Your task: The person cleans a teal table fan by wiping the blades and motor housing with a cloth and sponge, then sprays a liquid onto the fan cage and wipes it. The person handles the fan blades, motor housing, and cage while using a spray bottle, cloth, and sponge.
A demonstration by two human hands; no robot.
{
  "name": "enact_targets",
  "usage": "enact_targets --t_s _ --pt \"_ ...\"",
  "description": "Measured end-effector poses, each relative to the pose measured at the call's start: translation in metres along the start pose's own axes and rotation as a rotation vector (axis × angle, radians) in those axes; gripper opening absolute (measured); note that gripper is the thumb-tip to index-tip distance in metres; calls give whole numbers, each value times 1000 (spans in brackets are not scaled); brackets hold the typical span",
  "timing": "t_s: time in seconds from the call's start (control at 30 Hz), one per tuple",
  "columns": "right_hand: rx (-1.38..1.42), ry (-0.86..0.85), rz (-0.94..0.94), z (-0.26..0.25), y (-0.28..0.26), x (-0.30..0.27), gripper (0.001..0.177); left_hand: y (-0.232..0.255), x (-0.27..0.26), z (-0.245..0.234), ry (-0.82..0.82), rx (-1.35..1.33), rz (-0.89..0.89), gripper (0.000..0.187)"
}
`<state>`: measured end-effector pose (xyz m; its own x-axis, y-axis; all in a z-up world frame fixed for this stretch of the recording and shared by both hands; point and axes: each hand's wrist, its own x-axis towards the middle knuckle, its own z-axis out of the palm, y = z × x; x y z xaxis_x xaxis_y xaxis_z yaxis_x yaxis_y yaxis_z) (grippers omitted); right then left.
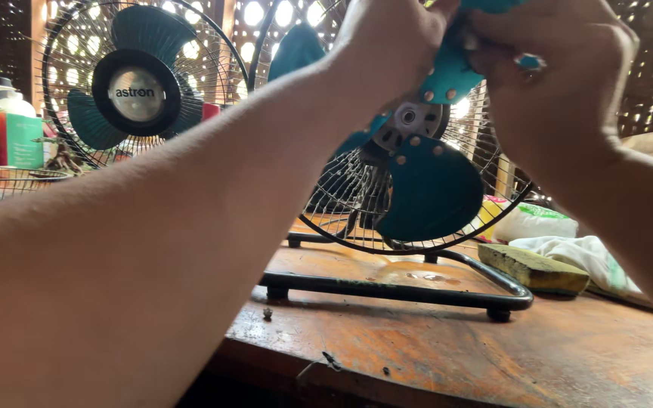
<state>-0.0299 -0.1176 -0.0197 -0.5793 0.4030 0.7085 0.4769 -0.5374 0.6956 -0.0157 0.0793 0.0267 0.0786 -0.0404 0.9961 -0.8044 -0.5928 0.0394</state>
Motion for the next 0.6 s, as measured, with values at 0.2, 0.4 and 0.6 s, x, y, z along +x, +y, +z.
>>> enact_targets --t_s 0.2,0.4,0.6 --pt "82 -66 202 -27 -10 -10 28 30 -48 -46 163 150 114 28" --pt "95 -65 184 -32 -21 -16 29 59 -133 -106 168 270 -144 29" --pt "-33 -113 159 -44 -25 -20 24 77 -151 -104 -36 237 -697 35"
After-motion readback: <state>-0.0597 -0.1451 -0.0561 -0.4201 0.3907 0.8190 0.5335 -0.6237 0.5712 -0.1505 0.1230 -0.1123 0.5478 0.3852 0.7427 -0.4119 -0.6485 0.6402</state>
